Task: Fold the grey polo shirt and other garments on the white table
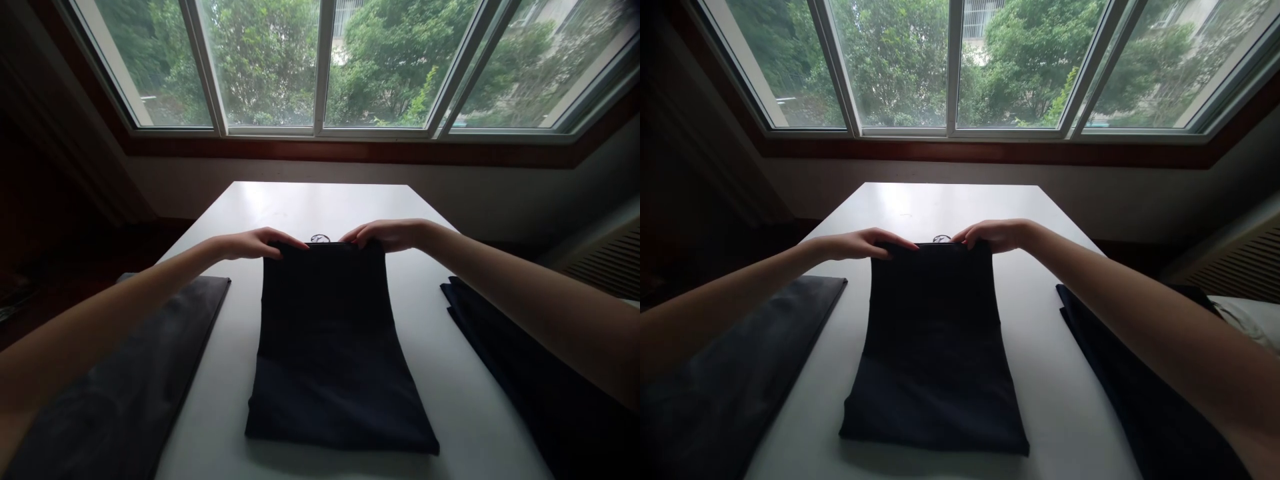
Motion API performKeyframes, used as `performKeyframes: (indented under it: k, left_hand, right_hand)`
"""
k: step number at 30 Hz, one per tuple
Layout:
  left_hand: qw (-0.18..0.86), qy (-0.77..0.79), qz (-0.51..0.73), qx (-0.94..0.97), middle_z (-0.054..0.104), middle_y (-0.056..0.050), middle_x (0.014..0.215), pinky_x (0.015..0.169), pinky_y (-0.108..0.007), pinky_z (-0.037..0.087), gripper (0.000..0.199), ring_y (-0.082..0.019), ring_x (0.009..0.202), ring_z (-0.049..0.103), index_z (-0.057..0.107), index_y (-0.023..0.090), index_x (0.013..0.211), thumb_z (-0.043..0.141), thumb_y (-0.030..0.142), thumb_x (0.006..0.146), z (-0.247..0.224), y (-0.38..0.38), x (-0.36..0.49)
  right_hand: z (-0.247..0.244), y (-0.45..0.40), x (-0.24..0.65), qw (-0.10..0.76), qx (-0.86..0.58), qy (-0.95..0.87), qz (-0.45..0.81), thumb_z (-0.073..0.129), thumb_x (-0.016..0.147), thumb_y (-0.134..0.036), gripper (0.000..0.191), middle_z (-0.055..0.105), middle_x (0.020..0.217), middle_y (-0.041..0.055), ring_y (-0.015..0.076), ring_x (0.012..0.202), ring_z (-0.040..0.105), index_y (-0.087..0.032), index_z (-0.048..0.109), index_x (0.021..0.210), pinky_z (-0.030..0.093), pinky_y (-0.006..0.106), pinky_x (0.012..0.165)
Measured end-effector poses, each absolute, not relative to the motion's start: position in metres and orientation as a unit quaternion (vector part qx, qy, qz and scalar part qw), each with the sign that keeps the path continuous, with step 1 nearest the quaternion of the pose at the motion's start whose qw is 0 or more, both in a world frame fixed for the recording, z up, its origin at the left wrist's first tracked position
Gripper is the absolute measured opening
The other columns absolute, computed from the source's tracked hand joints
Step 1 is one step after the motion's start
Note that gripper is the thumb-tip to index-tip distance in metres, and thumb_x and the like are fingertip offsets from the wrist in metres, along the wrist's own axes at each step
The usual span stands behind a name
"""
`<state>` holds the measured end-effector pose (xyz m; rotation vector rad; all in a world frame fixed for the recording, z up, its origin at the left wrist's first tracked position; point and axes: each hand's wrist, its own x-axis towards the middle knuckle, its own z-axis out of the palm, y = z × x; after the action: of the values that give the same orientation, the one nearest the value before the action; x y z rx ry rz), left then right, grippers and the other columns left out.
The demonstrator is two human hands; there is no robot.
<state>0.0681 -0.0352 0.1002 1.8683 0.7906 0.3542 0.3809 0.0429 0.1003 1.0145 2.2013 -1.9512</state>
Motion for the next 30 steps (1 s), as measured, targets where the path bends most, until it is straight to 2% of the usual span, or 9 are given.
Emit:
performKeyframes:
  k: [6,9,15,21,30]
  left_hand:
    - [0.523,0.342,0.130,0.770,0.054,-0.012,0.138,0.106,-0.036,0.038,0.052,-0.029,0.129,0.046,0.057,0.013,0.131,0.066,0.028,0.082,0.069,-0.003,0.065]
    - [0.516,0.349,0.129,0.771,0.055,-0.012,0.138,0.105,-0.035,0.038,0.052,-0.028,0.128,0.047,0.058,0.013,0.130,0.065,0.027,0.081,0.055,0.007,0.066]
    - [0.510,0.353,0.117,0.776,0.056,-0.011,0.136,0.107,-0.035,0.035,0.052,-0.027,0.129,0.047,0.058,0.011,0.129,0.062,0.021,0.079,0.039,0.018,0.071]
    - [0.503,0.366,0.111,0.775,0.056,-0.010,0.137,0.107,-0.034,0.035,0.052,-0.027,0.128,0.047,0.060,0.014,0.128,0.062,0.022,0.077,0.028,0.027,0.069]
    - [0.491,0.393,0.132,0.766,0.058,-0.008,0.135,0.104,-0.034,0.037,0.050,-0.027,0.128,0.048,0.063,0.018,0.124,0.065,0.024,0.075,0.023,0.033,0.066]
  right_hand:
    - [0.083,0.063,0.371,0.019,0.388,0.643,-0.660,0.050,0.068,-0.003,0.041,0.071,0.097,0.0028,0.0140,0.086,0.067,-0.014,0.070,0.102,0.055,0.019,0.077]
    - [0.073,0.069,0.367,0.032,0.395,0.655,-0.644,0.049,0.067,-0.003,0.038,0.072,0.091,0.0023,0.0145,0.084,0.066,-0.014,0.071,0.097,0.055,0.021,0.078]
    - [0.054,0.078,0.368,0.027,0.407,0.698,-0.589,0.052,0.069,-0.008,0.029,0.070,0.092,0.0038,0.0173,0.085,0.065,-0.015,0.072,0.090,0.054,0.028,0.081]
    - [0.039,0.094,0.369,0.042,0.418,0.730,-0.539,0.060,0.070,-0.017,0.029,0.068,0.092,0.0053,0.0188,0.084,0.062,-0.015,0.070,0.097,0.051,0.029,0.079]
    - [0.029,0.101,0.366,0.025,0.442,0.797,-0.410,0.059,0.068,-0.011,0.037,0.067,0.101,0.0067,0.0193,0.089,0.058,-0.017,0.070,0.102,0.044,0.022,0.068]
